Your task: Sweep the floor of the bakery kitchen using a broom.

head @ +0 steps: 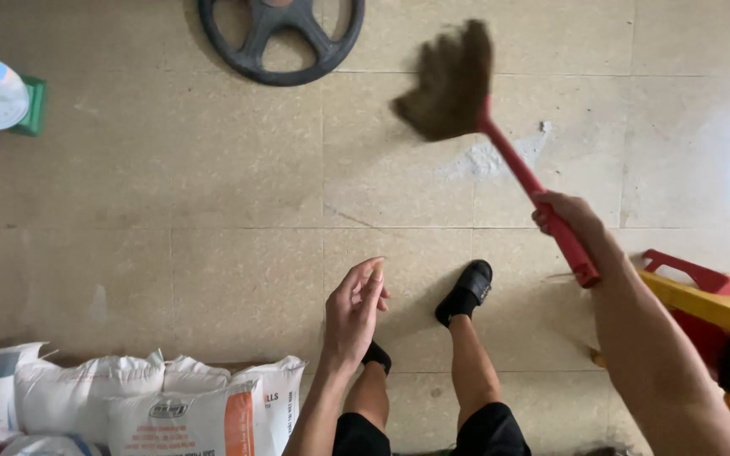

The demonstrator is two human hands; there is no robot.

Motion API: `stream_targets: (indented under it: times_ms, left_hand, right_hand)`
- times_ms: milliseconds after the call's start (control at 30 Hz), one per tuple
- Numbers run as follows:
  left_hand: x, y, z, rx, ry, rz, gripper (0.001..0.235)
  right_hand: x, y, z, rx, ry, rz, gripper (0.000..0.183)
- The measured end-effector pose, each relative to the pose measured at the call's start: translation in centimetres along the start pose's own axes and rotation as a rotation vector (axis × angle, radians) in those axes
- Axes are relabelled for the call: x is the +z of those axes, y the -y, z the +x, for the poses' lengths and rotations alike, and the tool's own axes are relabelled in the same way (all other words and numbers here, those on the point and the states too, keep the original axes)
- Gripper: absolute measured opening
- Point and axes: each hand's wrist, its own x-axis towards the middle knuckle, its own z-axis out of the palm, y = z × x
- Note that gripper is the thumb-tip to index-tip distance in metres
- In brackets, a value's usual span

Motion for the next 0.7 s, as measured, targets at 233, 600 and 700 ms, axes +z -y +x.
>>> stream_targets:
  times_ms: [233, 600, 700]
  left_hand:
    - [8.9, 0.7, 3.4, 0.111, 0.127, -0.016, 0.04]
    - [18.9, -1.1, 5.9, 0.061, 0.182, 0.028, 0.043]
    - [21.0, -0.7, 6.2, 0.024, 0.213, 0.054, 0.042]
  right_hand:
    - [-1.8, -0.8, -7.5, -0.328, -0.402, -0.393, 0.07]
    - [5.8, -16.4, -14.1, -0.266, 0.348, -0.338, 0.062]
    - [2.0, -15.2, -11.5, -0.19, 0.378, -0.445, 0.057]
